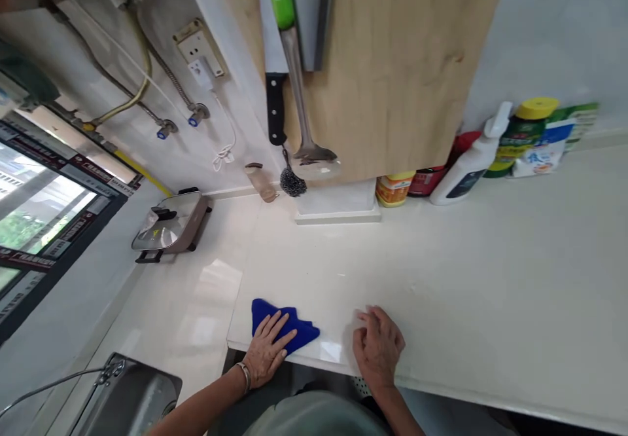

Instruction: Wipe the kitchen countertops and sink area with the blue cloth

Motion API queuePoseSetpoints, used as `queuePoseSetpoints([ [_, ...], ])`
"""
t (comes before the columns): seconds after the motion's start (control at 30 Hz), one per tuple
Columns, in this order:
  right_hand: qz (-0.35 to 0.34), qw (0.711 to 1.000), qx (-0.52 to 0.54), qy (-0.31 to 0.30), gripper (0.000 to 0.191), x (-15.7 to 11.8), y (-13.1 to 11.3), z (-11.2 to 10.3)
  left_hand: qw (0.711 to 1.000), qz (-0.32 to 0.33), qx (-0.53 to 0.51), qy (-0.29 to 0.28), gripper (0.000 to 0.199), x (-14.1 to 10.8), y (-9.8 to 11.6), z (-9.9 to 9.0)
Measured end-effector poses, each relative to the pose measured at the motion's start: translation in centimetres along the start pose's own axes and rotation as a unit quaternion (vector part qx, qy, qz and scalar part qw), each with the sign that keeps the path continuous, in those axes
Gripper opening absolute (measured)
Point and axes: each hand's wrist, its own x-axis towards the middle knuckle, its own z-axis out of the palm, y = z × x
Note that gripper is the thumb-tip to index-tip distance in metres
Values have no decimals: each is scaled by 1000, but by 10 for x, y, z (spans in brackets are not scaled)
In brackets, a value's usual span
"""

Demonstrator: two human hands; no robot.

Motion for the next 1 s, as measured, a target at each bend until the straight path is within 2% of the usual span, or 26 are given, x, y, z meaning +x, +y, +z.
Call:
queuePoseSetpoints([
  [0.13, 11, 994, 110, 15, 25, 3, 4, -4, 995, 89, -36, -32, 64, 33, 27, 7],
  [0.2, 38, 980, 193, -1, 24, 6, 8, -9, 991, 118, -53, -38, 64, 49, 40, 12],
  [0.33, 139, 914, 372, -84, 29, 9, 25, -26, 982, 170, -75, -36, 58, 74, 61, 15],
  [0.4, 200, 883, 418, -80, 30, 8, 34, -35, 978, 191, -78, -31, 55, 83, 69, 11],
  [0.47, 248, 869, 424, -53, 29, 6, 41, -42, 973, 215, -79, -31, 53, 94, 75, 6],
  [0.53, 265, 874, 406, -31, 30, 1, 44, -46, 966, 244, -80, -31, 52, 107, 80, 3],
  [0.67, 231, 899, 371, -18, 32, -12, 42, -48, 948, 308, -77, -23, 49, 146, 93, 4],
  [0.77, 191, 933, 304, -1, 35, -18, 42, -50, 934, 347, -78, -12, 46, 171, 104, 6],
  [0.83, 144, 964, 223, 23, 35, -18, 44, -54, 930, 358, -87, 2, 48, 176, 105, 2],
  [0.9, 72, 987, 142, 32, 34, -15, 44, -56, 937, 333, -99, 27, 51, 171, 96, -6],
  [0.93, 32, 993, 109, 26, 34, -12, 41, -56, 948, 298, -103, 44, 52, 164, 86, -11],
  [1.0, -40, 997, 67, 0, 37, -8, 32, -49, 975, 179, -104, 82, 52, 146, 54, -20],
])
